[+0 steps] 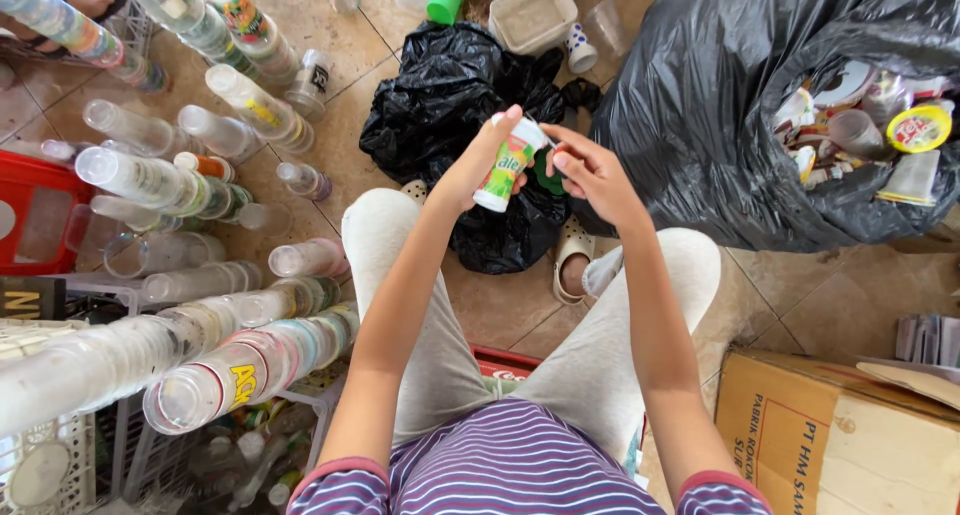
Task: Removing lids and labels from plastic cups using a utility knife for recycling
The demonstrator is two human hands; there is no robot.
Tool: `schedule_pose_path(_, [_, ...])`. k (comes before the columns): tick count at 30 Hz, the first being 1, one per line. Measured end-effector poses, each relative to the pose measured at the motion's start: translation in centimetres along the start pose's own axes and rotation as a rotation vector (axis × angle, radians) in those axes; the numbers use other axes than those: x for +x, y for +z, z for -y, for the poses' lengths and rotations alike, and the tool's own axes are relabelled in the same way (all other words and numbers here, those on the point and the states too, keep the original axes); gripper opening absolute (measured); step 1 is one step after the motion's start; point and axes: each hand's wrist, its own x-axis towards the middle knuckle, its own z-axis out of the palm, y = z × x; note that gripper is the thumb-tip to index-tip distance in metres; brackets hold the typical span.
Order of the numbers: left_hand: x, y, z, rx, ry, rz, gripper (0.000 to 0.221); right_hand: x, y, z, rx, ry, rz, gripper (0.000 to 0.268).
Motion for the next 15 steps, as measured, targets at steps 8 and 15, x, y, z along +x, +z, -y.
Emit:
schedule_pose_path(8, [1.2, -0.8, 2.5, 0.015, -0.018, -0.064, 0.069, -1.3, 0.9, -1.4, -0.137, -0.01, -0.127, 0.041])
schedule_pose_path(15, [0.8, 0.3, 2.8, -0.061, 0.064, -0.132, 0.075, -0.5, 1.3, -1.4, -0.166, -0.017, -0.194, 0.04])
